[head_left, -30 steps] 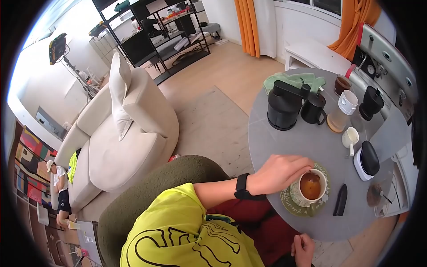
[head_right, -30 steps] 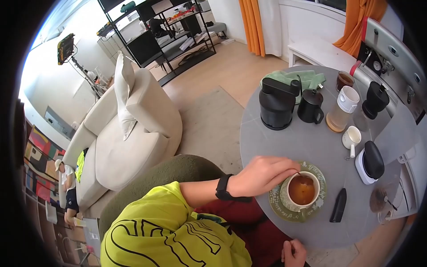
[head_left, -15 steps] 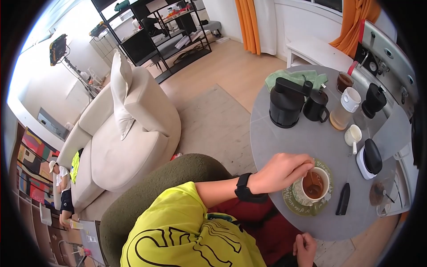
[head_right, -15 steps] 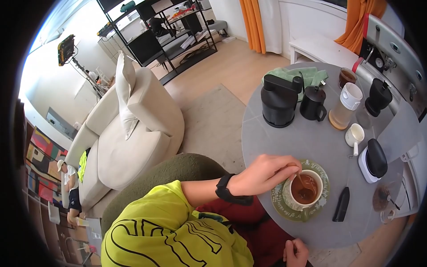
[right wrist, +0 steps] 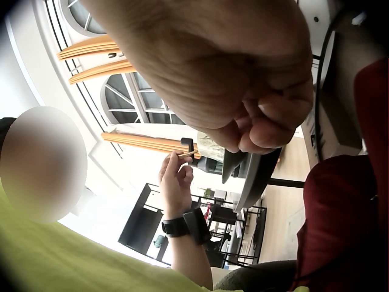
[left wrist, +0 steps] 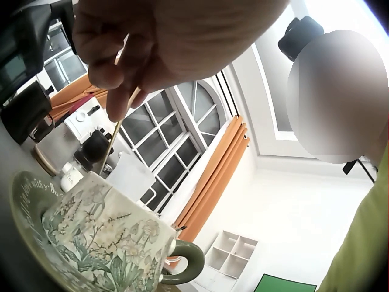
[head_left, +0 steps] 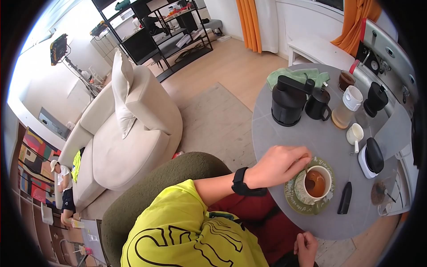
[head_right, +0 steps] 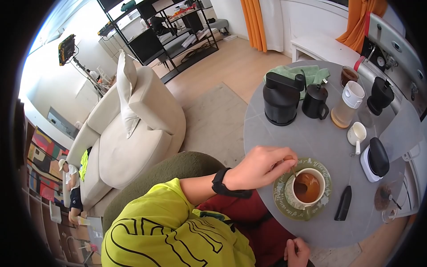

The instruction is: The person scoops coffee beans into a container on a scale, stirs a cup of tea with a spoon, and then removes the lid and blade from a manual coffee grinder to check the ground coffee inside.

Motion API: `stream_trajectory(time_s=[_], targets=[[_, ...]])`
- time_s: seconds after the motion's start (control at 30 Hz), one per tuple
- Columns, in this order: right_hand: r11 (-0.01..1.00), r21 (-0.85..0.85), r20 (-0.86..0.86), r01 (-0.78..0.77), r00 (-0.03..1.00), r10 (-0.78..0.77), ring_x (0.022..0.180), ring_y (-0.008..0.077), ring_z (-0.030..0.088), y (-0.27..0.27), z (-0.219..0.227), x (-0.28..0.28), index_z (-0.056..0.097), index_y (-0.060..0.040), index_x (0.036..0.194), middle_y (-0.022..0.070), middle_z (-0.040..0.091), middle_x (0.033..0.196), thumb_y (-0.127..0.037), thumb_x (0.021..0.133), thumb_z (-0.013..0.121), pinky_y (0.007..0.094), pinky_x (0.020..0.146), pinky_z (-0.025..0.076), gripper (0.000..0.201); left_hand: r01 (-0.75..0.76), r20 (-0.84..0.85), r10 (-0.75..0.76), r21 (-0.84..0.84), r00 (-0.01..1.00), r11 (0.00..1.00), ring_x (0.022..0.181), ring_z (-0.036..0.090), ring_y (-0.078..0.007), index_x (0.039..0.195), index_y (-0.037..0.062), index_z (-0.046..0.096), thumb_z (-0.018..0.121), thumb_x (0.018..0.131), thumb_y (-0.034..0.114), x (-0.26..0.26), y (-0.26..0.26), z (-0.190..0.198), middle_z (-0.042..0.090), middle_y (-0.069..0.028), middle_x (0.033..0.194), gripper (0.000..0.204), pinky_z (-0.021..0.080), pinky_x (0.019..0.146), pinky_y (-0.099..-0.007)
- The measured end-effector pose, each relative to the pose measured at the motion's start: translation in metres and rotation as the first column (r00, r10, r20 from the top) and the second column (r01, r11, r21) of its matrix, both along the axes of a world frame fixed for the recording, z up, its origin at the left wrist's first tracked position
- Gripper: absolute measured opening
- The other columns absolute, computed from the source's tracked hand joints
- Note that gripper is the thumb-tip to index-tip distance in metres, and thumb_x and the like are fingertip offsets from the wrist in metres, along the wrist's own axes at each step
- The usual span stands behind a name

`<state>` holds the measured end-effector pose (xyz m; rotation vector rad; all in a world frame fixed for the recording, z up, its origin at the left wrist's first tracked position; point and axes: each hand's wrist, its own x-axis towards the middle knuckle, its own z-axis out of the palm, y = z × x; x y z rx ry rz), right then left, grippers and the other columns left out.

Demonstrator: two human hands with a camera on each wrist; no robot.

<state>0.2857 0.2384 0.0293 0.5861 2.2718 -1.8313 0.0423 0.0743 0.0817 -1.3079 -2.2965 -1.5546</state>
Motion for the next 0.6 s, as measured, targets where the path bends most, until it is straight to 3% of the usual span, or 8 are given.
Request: stream_trajectory(time_s=[0.03,0.1,0.23,0.43,0.5,0.6], targets=[[1.0,0.018,-0.012,-0.008,1.0,0.009,0.046,0.0071,0.04,0.0,0.0,0.0,0.049,-0.006,0.071,0.0003,0.043,0.052,-0.021,0.099,0.051,0.0241,0.045,0.03,0.031,0.0,0.0,0.0,0.0,1.0,1.0,0.068,0.062,-0.0309,0.092,0.0038,0.06,0.054,0.091,0.012,0.0,0.0,-0.002,0.063,-0.0115,0.075,0.01,0.048,0.059,-0.0372],[1.0,0.023,-0.017,-0.015,1.0,0.015,0.046,0.0071,0.04,0.0,0.002,0.0,0.049,-0.006,0.072,0.0003,0.043,0.052,-0.02,0.099,0.051,0.0242,0.045,0.03,0.031,0.083,0.134,-0.085,0.015,0.987,0.996,0.07,0.066,-0.0212,0.097,0.0021,0.062,0.055,0.092,0.009,0.001,0.001,-0.007,0.066,-0.0088,0.08,0.011,0.051,0.061,-0.0297],[1.0,0.025,-0.007,-0.011,1.0,0.011,0.047,0.0072,0.041,-0.002,0.003,0.002,0.05,-0.0059,0.072,0.0003,0.043,0.052,-0.02,0.099,0.051,0.0243,0.046,0.03,0.03,0.125,0.198,-0.131,0.045,0.971,0.991,0.07,0.066,-0.0189,0.097,0.0017,0.061,0.054,0.093,0.009,0.003,0.008,-0.01,0.066,-0.0089,0.08,0.011,0.051,0.063,-0.0287],[1.0,0.01,-0.033,-0.026,0.999,0.026,0.047,0.0072,0.041,-0.001,0.0,0.003,0.05,-0.0057,0.073,0.0003,0.044,0.053,-0.02,0.099,0.05,0.0243,0.046,0.03,0.03,0.114,0.053,-0.12,0.099,0.991,0.988,0.07,0.065,-0.0251,0.098,0.0028,0.062,0.054,0.093,0.01,0.001,0.014,-0.01,0.066,-0.0102,0.079,0.012,0.05,0.063,-0.0307],[0.999,0.024,-0.038,-0.025,0.999,0.026,0.047,0.0075,0.041,-0.001,0.0,0.003,0.05,-0.0057,0.073,0.0002,0.044,0.053,-0.02,0.099,0.051,0.0245,0.046,0.03,0.03,0.003,-0.101,-0.006,-0.027,0.995,1.0,0.071,0.065,-0.0282,0.098,0.004,0.063,0.055,0.093,0.011,0.002,0.009,-0.004,0.065,-0.0105,0.077,0.012,0.051,0.063,-0.0321],[1.0,-0.017,-0.024,0.002,1.0,-0.002,0.045,0.0067,0.043,0.003,-0.01,0.002,0.049,-0.0042,0.072,0.0002,0.045,0.052,-0.016,0.097,0.054,0.0236,0.044,0.03,0.027,-0.035,-0.099,0.023,-0.114,0.995,0.993,0.071,0.067,-0.0254,0.097,0.0032,0.063,0.054,0.093,0.009,0.003,-0.001,0.009,0.065,-0.0113,0.076,0.012,0.051,0.063,-0.0316]])
